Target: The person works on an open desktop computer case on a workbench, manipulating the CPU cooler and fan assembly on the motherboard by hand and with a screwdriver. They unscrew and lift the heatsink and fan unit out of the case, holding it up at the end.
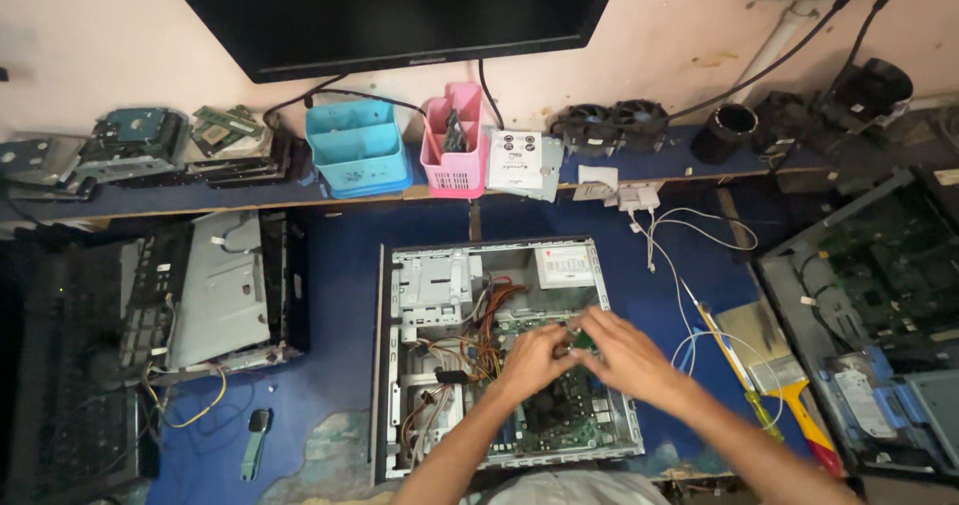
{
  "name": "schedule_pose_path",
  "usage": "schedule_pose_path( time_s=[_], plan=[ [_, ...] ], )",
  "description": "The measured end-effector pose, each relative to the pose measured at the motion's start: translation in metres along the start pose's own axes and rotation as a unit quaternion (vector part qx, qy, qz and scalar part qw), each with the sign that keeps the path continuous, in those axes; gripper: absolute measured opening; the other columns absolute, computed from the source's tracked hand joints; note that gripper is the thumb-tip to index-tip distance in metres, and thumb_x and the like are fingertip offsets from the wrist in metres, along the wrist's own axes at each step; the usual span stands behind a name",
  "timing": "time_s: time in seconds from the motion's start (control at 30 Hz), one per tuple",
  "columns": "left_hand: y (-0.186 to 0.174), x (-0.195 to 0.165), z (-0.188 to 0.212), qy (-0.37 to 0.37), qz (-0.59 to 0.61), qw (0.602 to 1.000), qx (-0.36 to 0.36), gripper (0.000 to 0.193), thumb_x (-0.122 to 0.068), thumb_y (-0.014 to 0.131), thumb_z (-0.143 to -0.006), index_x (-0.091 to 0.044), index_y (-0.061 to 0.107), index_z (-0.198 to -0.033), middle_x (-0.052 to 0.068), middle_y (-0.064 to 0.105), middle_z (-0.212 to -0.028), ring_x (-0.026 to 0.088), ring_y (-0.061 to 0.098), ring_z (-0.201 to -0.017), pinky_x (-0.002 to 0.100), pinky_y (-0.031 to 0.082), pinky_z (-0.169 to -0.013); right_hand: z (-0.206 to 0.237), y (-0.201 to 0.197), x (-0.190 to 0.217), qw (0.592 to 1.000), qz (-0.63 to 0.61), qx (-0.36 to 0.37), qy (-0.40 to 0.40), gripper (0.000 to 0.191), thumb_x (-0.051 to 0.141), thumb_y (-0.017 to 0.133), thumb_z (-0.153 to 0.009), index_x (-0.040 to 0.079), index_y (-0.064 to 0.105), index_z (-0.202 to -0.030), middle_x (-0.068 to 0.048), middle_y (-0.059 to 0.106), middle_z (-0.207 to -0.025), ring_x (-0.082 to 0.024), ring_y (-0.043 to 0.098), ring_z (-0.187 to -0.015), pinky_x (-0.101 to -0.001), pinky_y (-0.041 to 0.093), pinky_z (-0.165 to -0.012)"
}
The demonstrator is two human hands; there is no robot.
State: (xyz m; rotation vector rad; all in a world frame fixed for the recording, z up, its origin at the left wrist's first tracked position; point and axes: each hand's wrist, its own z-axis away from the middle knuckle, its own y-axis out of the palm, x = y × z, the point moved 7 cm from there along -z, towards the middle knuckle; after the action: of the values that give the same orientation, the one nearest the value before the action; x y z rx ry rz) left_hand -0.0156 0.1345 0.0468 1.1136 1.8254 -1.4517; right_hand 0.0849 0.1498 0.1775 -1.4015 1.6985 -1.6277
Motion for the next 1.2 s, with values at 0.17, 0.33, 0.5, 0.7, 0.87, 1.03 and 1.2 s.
schedule_pose_path(
  time_s=[0.17,0.33,0.5,0.7,0.87,1.03,1.2],
  plan=[
    [0.009,0.005,0.004,-0.103,0.036,0.994,-0.003,0.026,-0.02,0.077,-0.082,-0.001,0.065,-0.093,0.017,0.07,-0.09,0.035,0.071,-0.081,0.043,0.056,-0.074,0.027,0.047,-0.026,0.883,-0.36,-0.245,0.173,0.028,0.015,0.073,-0.094,0.001,0.057,-0.113,-0.008,0.057,-0.102,-0.017,0.057,-0.096,-0.028,0.052,-0.073],
    [0.01,-0.014,0.016,0.043,0.09,0.994,0.04,0.03,-0.017,0.079,-0.08,0.0,0.067,-0.102,0.019,0.072,-0.101,0.037,0.071,-0.092,0.045,0.055,-0.081,0.028,0.089,-0.046,0.735,-0.634,-0.129,0.202,0.016,0.013,0.07,-0.103,-0.003,0.069,-0.101,-0.005,0.056,-0.07,-0.012,0.047,-0.061,-0.0243,0.038,-0.053],
    [0.017,0.008,0.012,-0.007,0.049,0.998,0.047,0.03,-0.023,0.077,-0.087,-0.003,0.068,-0.107,0.018,0.073,-0.094,0.036,0.072,-0.087,0.044,0.057,-0.079,0.022,0.052,-0.031,0.868,-0.396,-0.229,0.192,0.015,0.012,0.07,-0.093,0.0,0.067,-0.102,-0.003,0.069,-0.089,-0.012,0.062,-0.085,-0.0253,0.05,-0.078],
    [0.029,0.0,0.014,-0.045,-0.033,0.998,-0.01,0.03,-0.023,0.071,-0.089,-0.005,0.068,-0.112,0.02,0.071,-0.091,0.042,0.068,-0.084,0.05,0.054,-0.075,0.037,0.045,0.023,0.911,-0.119,-0.368,0.141,0.035,0.014,0.071,-0.092,-0.002,0.061,-0.121,-0.012,0.059,-0.098,-0.019,0.055,-0.095,-0.0299,0.045,-0.086],
    [0.015,-0.023,0.021,0.026,0.028,0.998,0.057,0.028,-0.022,0.068,-0.093,-0.001,0.064,-0.11,0.021,0.07,-0.094,0.042,0.068,-0.084,0.051,0.053,-0.076,0.043,0.073,-0.055,0.821,-0.492,-0.211,0.198,0.018,0.014,0.067,-0.098,-0.003,0.07,-0.101,-0.003,0.06,-0.07,-0.009,0.05,-0.064,-0.0268,0.038,-0.058],
    [0.007,-0.01,0.016,0.003,-0.006,0.999,0.046,0.022,-0.018,0.067,-0.089,-0.001,0.071,-0.103,0.022,0.07,-0.091,0.041,0.068,-0.081,0.049,0.055,-0.077,0.026,0.059,-0.047,0.871,-0.395,-0.216,0.195,0.018,0.012,0.069,-0.091,-0.001,0.07,-0.103,-0.006,0.066,-0.089,-0.019,0.054,-0.085,-0.0336,0.039,-0.076],
    [0.014,0.009,0.023,-0.021,-0.006,0.997,-0.076,0.018,-0.015,0.07,-0.078,-0.003,0.07,-0.092,0.019,0.071,-0.084,0.04,0.068,-0.08,0.048,0.054,-0.073,0.02,0.035,0.042,0.951,-0.054,-0.283,0.108,0.037,0.009,0.074,-0.074,0.005,0.066,-0.109,-0.009,0.066,-0.113,-0.036,0.053,-0.117,-0.0447,0.039,-0.102]
  ],
)
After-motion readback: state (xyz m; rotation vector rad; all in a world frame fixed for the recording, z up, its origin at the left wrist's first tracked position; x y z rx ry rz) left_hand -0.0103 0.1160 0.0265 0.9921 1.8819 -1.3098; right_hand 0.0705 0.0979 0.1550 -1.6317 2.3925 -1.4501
